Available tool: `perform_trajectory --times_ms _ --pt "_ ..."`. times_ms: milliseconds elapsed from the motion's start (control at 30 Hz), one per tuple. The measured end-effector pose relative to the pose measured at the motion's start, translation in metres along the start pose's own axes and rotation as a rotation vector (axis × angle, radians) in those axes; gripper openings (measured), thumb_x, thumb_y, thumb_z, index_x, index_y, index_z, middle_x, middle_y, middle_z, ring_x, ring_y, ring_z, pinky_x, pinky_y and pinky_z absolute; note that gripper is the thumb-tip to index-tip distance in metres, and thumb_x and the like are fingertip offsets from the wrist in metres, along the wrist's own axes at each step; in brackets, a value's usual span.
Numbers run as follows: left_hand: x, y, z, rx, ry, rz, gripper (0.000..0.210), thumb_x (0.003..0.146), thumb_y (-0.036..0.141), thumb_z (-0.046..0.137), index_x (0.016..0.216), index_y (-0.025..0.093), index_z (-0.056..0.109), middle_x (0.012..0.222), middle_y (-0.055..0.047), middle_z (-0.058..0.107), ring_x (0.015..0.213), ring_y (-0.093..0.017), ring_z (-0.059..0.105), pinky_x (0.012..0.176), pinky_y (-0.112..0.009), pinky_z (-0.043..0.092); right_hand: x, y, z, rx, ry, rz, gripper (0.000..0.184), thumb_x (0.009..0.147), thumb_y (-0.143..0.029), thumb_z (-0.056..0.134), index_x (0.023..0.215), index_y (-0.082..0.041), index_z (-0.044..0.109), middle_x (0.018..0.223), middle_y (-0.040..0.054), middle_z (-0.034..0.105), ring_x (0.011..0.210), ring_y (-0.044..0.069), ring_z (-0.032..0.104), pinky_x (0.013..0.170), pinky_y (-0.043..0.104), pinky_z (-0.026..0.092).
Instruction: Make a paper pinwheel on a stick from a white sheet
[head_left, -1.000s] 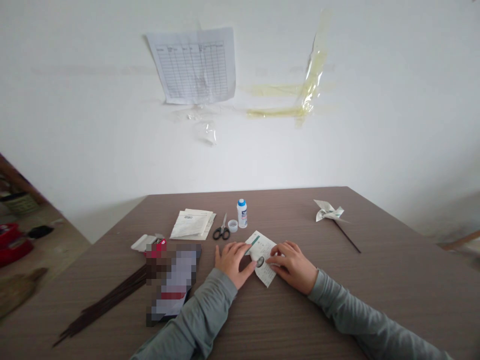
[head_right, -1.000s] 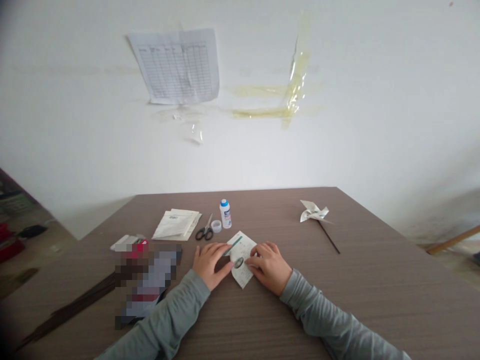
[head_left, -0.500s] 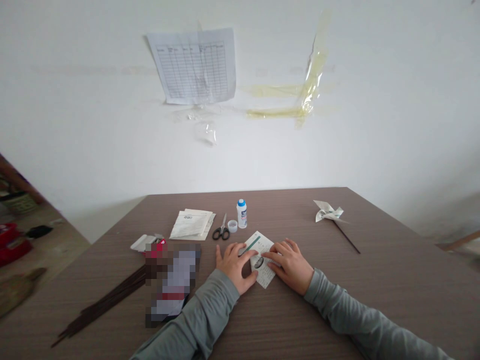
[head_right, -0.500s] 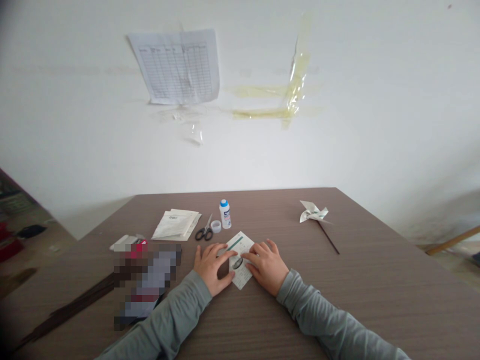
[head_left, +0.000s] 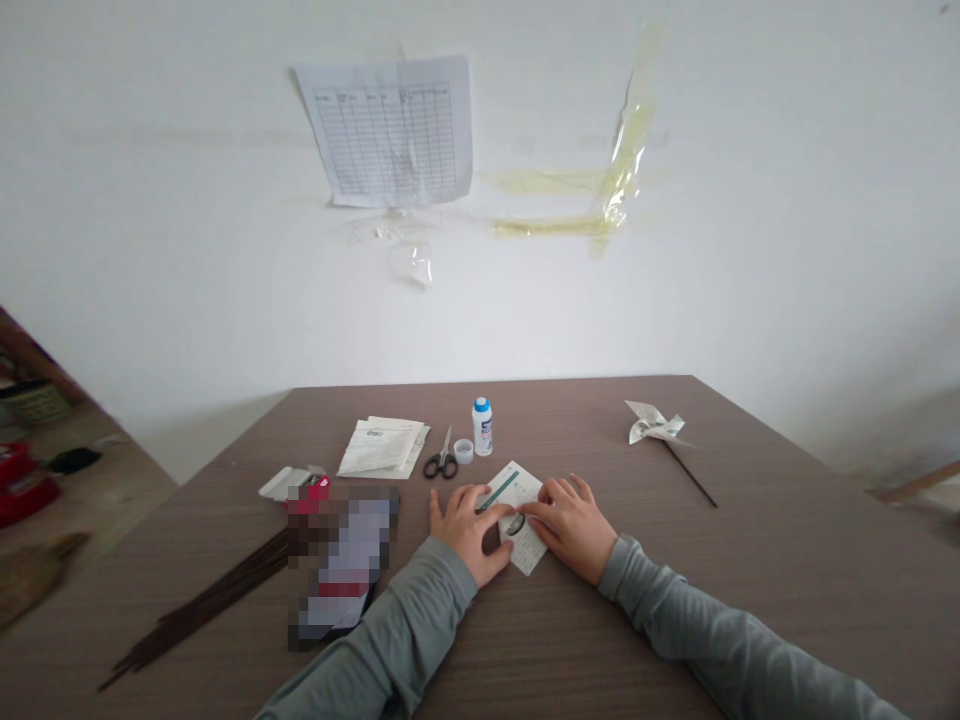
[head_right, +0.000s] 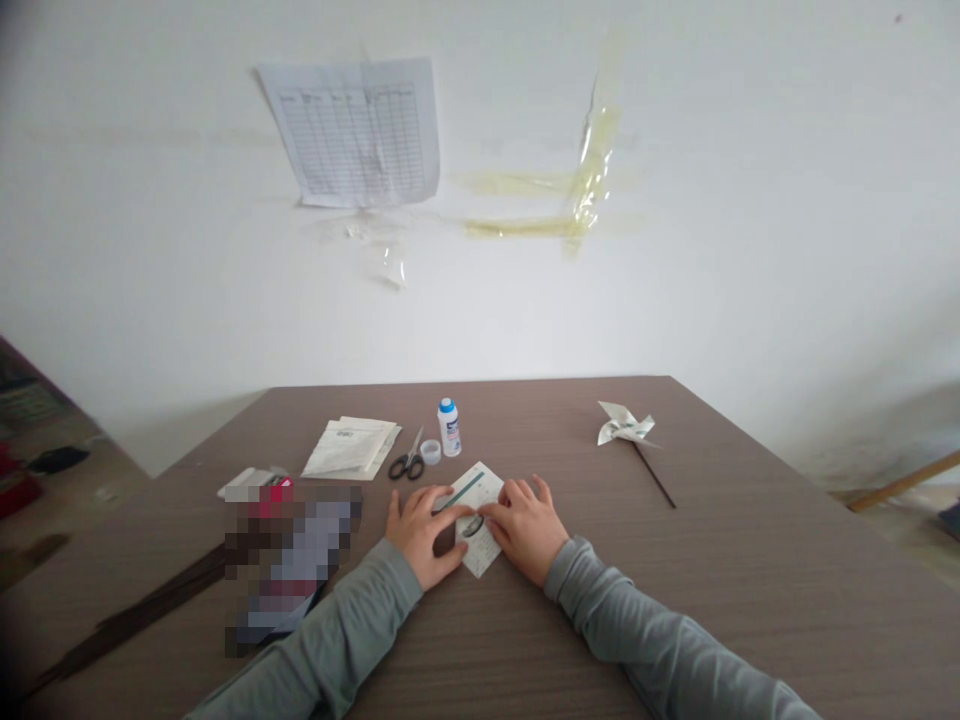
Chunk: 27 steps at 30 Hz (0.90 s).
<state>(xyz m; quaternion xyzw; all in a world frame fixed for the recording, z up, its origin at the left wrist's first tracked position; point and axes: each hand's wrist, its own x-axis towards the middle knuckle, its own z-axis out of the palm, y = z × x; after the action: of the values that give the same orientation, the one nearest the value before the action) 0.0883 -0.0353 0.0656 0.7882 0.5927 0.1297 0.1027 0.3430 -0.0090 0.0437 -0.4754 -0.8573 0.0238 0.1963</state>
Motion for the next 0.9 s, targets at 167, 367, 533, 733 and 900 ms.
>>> perform_trajectory --times_ms 167,367,533,733,900 --pt "0.0 0.0 -0.003 0.0 -0.007 -0.008 0.057 0.099 0.029 0.094 0.152 0.048 0.098 0.186 -0.01 0.08 0.18 -0.053 0.063 0.155 -0.099 0.026 -0.001 0.004 0.004 0.028 0.028 0.024 0.033 0.118 -0.03 0.08 0.135 -0.046 0.104 0.122 0.0094 0.088 0.121 0.038 0.087 0.14 0.076 0.06" --pt "-0.001 -0.001 -0.006 -0.007 -0.038 -0.008 0.057 0.099 0.03 0.095 0.153 0.049 0.097 0.187 -0.011 0.078 0.18 -0.054 0.062 0.153 -0.104 0.025 0.003 0.007 0.0 0.056 -0.037 0.14 0.025 0.12 -0.039 0.087 0.133 -0.051 0.105 0.124 0.0077 0.085 0.126 0.036 0.084 0.14 0.087 0.057" --pt "-0.001 -0.003 -0.005 -0.01 -0.041 -0.017 0.057 0.099 0.03 0.096 0.153 0.05 0.097 0.188 -0.01 0.078 0.181 -0.053 0.062 0.153 -0.103 0.026 0.005 0.009 -0.006 0.075 -0.083 0.22 0.022 0.121 -0.045 0.089 0.134 -0.051 0.105 0.131 0.0095 0.085 0.135 0.04 0.083 0.143 0.095 0.051" --pt "0.002 -0.006 -0.003 -0.004 -0.057 -0.016 0.06 0.098 0.032 0.097 0.155 0.051 0.096 0.189 -0.011 0.077 0.182 -0.054 0.061 0.152 -0.105 0.025 0.003 0.015 -0.002 0.079 -0.062 0.215 0.021 0.12 -0.045 0.089 0.132 -0.05 0.105 0.132 0.0097 0.085 0.135 0.04 0.082 0.143 0.095 0.05" --pt "0.003 -0.008 -0.002 0.011 -0.061 -0.022 0.062 0.099 0.033 0.098 0.158 0.05 0.094 0.19 -0.011 0.076 0.181 -0.054 0.062 0.152 -0.104 0.026 0.001 0.02 0.006 0.05 -0.012 0.161 0.021 0.117 -0.043 0.091 0.131 -0.05 0.106 0.127 0.0095 0.084 0.128 0.037 0.081 0.141 0.089 0.056"
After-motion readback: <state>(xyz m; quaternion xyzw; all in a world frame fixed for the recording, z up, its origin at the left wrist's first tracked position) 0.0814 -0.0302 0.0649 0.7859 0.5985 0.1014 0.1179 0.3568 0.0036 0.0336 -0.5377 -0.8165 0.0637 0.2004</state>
